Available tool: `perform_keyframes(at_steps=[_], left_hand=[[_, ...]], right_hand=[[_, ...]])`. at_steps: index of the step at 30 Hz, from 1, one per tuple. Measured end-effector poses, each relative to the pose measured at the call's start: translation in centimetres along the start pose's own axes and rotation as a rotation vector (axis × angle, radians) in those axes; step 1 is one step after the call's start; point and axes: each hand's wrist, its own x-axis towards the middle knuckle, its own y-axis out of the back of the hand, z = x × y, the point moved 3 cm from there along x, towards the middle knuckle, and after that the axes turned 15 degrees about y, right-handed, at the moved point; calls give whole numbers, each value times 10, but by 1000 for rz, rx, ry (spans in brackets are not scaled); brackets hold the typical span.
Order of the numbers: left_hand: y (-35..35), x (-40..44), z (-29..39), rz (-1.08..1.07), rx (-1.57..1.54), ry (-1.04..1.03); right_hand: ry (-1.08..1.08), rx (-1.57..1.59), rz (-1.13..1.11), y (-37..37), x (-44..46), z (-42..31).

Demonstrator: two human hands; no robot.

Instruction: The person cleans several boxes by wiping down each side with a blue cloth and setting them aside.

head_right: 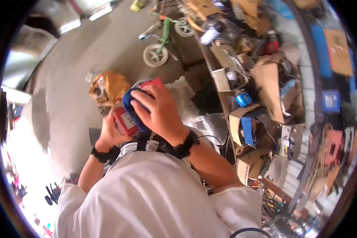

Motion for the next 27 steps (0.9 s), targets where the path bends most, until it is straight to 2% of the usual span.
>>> perform_keyframes(at_steps=[1, 2, 3, 5, 9, 10, 11, 13, 14, 15, 16, 19, 22, 25, 26, 27], left_hand=[[2, 0, 5, -5, -27, -54], [0, -1, 3, 68, -84, -118], [7, -2, -5, 8, -181, -92], [13, 4, -21, -76, -568, -44], [23, 9, -44, -271, -807, 24], [19, 10, -24, -332, -922, -20], [17, 9, -13, -295, -1020, 14], [16, 11, 8, -217, -1215, 74], [17, 11, 18, -99, -1219, 91], [15, 13, 20, -120, -1350, 99], [17, 15, 20, -137, -1385, 110], [21, 22, 9, -121, -1440, 182], [22, 26, 5, -102, -1475, 246], [11, 18, -10, -179, -1490, 368], [10, 15, -4, -208, -1481, 374], [5, 13, 9, -242, -1473, 378]], right_hand=[[-95, 79, 99, 2, -9, 14], [-236, 179, 93, 8, -18, 29], [-294, 112, 60, 18, -27, 37], [-187, 16, 240, 36, -22, 26], [3, 148, 323, 36, 28, -19], [48, 153, 249, 26, 34, -21], [92, 159, 174, 18, 37, -24], [4, 157, 54, 22, 32, -28], [-24, 181, -22, 25, 24, -29], [-56, 205, -100, 27, 13, -29], [-10, 192, -91, 27, -2, -26], [-90, 271, -177, 26, -39, -22], [-70, 231, -329, 37, -35, -2], [81, 161, -55, 46, 34, -1], [171, 134, -15, 38, 54, 3], [170, 175, -54, 27, 69, 7]])
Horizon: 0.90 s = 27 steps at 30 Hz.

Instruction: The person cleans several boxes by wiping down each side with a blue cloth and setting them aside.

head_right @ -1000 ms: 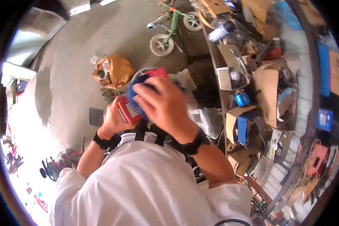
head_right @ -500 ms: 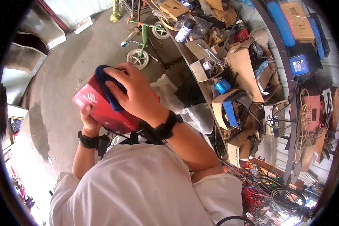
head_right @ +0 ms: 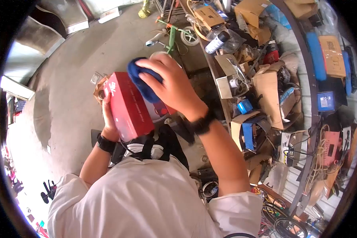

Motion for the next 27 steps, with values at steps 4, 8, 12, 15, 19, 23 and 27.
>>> perform_keyframes(at_steps=[4, 8, 12, 15, 19, 23, 27], left_hand=[[-7, 3, -4, -33, 36, -20], [-3, -7, 3, -109, -42, 22], [19, 12, 18, -50, -169, -48], [32, 27, 18, 14, -266, -98], [25, 36, 19, -40, -269, -121], [20, 33, 23, 7, -214, -123], [28, 35, 20, -17, -252, -68]], right_hand=[[95, 124, -84, -44, 14, 5], [-60, 270, -200, -48, -25, -13], [-53, 19, -96, -28, -47, -41], [-15, -291, 154, -33, -58, -55], [168, -447, 19, -77, -60, -59], [216, -352, -86, -75, -91, -51], [61, -335, 104, -44, -95, -39]])
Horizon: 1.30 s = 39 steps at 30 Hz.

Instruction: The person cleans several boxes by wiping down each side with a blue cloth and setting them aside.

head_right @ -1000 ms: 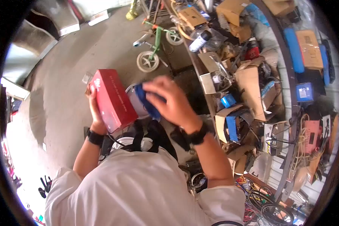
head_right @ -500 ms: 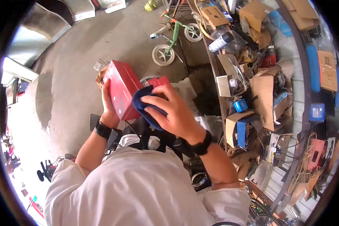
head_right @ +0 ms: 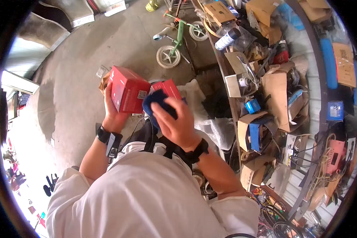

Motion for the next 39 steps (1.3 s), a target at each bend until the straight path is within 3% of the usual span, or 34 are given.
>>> perform_keyframes(at_steps=[2, 5, 9, 10, 12, 14, 16, 18, 23, 27, 30, 34, 39], left_hand=[[-5, -2, -5, 3, 64, 9], [-3, -6, -16, -60, 64, 125], [0, -10, -7, -2, 89, 34], [6, -11, -4, -47, 67, 77], [7, -17, 1, -137, 33, 115], [0, -12, -2, -322, -189, 313], [3, -11, -4, -305, 86, 233], [23, -6, -7, -162, 460, 95], [-22, -37, -31, 155, 672, 182], [-14, -44, -30, 65, 616, 216], [-14, -44, -30, -1, 554, 253], [-15, -41, -32, -63, 462, 280], [-34, -34, -31, -150, 352, 290]], right_hand=[[-22, -76, 132, 7, 31, 4], [100, -36, -37, -11, 44, 2], [337, 37, -277, -6, 12, -18], [319, 120, -305, -3, 0, -16], [128, 137, -106, 7, -9, -9], [-22, 112, 44, 16, -5, -5], [89, 160, 58, 12, 19, -12], [159, 274, -18, -2, 32, -14], [247, 236, 77, -8, 39, -22], [132, 131, 76, -7, 49, 0], [-161, 202, 151, -18, 55, 35], [-287, 261, 215, -26, 64, 46], [-31, 407, 147, -7, 38, -5]])
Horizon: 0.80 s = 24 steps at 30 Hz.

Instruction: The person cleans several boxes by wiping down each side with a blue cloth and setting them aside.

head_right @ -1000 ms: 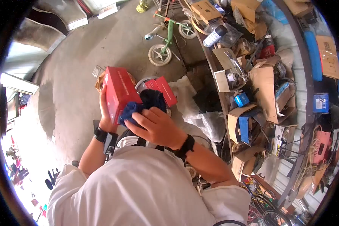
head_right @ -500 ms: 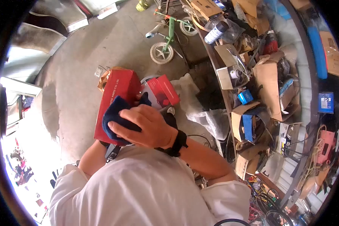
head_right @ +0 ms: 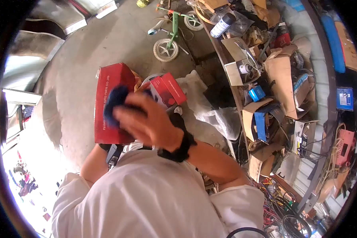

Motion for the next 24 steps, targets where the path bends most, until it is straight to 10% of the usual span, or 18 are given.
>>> perform_keyframes(at_steps=[5, 19, 24], left_hand=[[-7, 1, 7, -51, -30, 3], [-21, 11, 4, -118, -186, 99], [27, 23, -7, -111, -173, 260]], right_hand=[[254, 36, -133, -3, -17, -17], [-407, -91, 218, -4, 2, 113], [-578, 313, 272, 39, 30, 142]])
